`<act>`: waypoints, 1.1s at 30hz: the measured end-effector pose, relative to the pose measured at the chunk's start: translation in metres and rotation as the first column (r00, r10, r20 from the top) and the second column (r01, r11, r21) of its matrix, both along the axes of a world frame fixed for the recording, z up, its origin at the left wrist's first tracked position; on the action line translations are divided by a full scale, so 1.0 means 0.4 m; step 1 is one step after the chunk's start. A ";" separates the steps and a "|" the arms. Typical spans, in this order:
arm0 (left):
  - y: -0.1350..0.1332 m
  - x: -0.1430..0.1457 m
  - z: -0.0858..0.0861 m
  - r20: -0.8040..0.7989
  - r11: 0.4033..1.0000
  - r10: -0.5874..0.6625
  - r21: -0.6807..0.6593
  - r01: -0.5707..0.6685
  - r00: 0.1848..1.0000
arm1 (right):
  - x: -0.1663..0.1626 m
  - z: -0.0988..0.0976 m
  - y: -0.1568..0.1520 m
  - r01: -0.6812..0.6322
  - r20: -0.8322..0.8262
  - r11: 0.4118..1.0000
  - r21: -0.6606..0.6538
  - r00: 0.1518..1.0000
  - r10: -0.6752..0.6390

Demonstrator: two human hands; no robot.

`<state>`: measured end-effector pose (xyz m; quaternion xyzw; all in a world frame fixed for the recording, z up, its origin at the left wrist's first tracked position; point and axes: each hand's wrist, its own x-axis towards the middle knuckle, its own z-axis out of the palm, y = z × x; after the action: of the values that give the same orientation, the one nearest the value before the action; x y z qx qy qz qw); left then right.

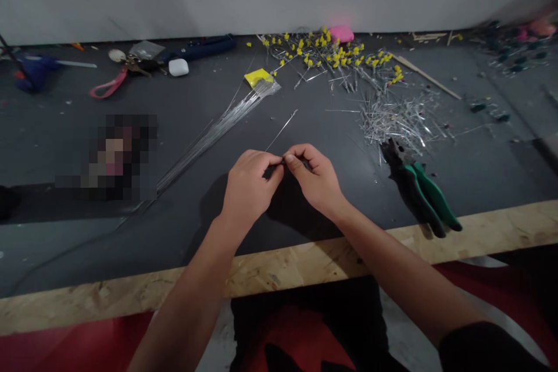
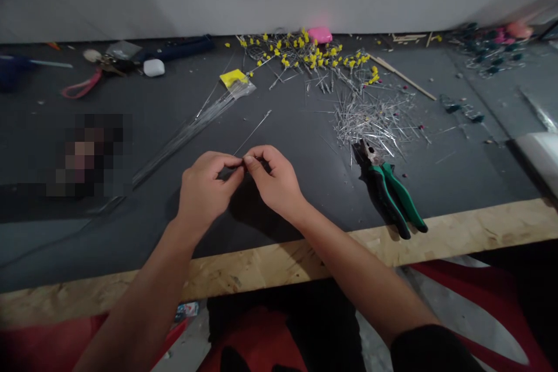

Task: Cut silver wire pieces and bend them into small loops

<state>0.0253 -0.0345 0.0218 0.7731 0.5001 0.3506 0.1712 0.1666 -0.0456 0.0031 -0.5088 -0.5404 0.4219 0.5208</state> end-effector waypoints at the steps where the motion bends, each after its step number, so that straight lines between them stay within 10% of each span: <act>1: 0.000 0.001 -0.002 -0.005 1.000 0.005 0.019 -0.005 1.000 | 0.000 -0.001 0.001 0.000 -0.001 1.000 -0.002 1.000 0.000; 13: -0.015 0.024 -0.017 0.315 0.961 0.076 -0.276 0.015 0.946 | -0.003 -0.016 0.012 0.022 -0.359 0.993 -0.117 0.931 -0.063; 28: -0.009 0.025 -0.054 0.030 0.937 -0.010 0.349 -0.001 0.999 | -0.005 -0.003 0.007 -0.092 -0.489 0.972 -0.216 0.872 -0.027; 33: -0.005 0.022 -0.047 0.088 0.950 -0.016 0.311 -0.013 0.996 | -0.003 0.001 0.004 -0.107 -0.506 0.969 -0.221 0.862 -0.020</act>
<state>0.0341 -0.0364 0.0031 0.7742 0.4297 0.4594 0.0696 0.1655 -0.0441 0.0034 -0.4279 -0.3415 0.6145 0.5680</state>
